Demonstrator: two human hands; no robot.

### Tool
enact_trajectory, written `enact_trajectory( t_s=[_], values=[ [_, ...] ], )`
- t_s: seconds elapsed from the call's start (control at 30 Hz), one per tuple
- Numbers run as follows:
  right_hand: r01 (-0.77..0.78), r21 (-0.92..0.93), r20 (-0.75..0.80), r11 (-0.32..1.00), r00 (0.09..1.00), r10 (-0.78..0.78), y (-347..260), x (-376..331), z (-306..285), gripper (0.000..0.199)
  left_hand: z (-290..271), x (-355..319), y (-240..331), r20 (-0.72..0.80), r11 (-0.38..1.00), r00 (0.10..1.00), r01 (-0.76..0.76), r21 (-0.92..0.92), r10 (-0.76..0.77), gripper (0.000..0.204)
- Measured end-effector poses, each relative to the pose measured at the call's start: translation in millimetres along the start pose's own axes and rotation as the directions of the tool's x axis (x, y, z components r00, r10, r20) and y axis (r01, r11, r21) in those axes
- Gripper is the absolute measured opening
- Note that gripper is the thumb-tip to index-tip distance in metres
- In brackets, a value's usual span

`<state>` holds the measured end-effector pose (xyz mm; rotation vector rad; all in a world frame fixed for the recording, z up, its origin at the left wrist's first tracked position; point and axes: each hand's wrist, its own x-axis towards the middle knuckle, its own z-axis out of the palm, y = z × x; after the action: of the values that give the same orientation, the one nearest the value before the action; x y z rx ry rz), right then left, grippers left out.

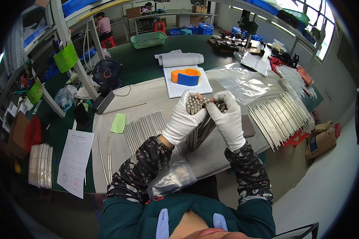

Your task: Sorting, sanding the ends of, and packaging metal rods into plastic bags at an industrial workbench.

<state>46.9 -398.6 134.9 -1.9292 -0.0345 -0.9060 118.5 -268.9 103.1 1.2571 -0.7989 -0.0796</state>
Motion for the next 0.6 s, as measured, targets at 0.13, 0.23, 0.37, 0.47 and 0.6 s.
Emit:
enact_trajectory(
  t_s=[0.13, 0.23, 0.37, 0.47, 0.6],
  values=[
    [-0.004, 0.09, 0.017, 0.996, 1.0, 0.002, 0, 1, 0, 0.016, 1, 1, -1, 0.021, 0.996, 0.999, 0.026, -0.089, -0.025, 0.029],
    [0.039, 0.047, 0.071, 0.998, 0.997, -0.042, 3, 2, 0, 0.015, -1, 0, 0, 0.042, 0.994, 0.999, 0.013, -0.11, -0.009, 0.03],
    [0.049, 0.167, 0.056, 0.985, 0.997, -0.059, 7, 4, 3, 0.02, -7, 0, 1, 0.077, 0.999, 0.997, 0.018, -0.037, -0.016, 0.033],
    [-0.018, 0.254, 0.071, 0.967, 0.997, 0.0, 7, 4, 4, 0.023, -10, 0, 1, 0.088, 0.999, 0.996, -0.003, -0.037, 0.006, 0.037],
    [0.204, -0.026, 0.069, 0.979, 0.977, -0.202, 0, 3, 5, 0.021, -10, -1, 3, 0.096, 1.0, 0.995, -0.019, -0.007, 0.02, 0.039]
  ],
)
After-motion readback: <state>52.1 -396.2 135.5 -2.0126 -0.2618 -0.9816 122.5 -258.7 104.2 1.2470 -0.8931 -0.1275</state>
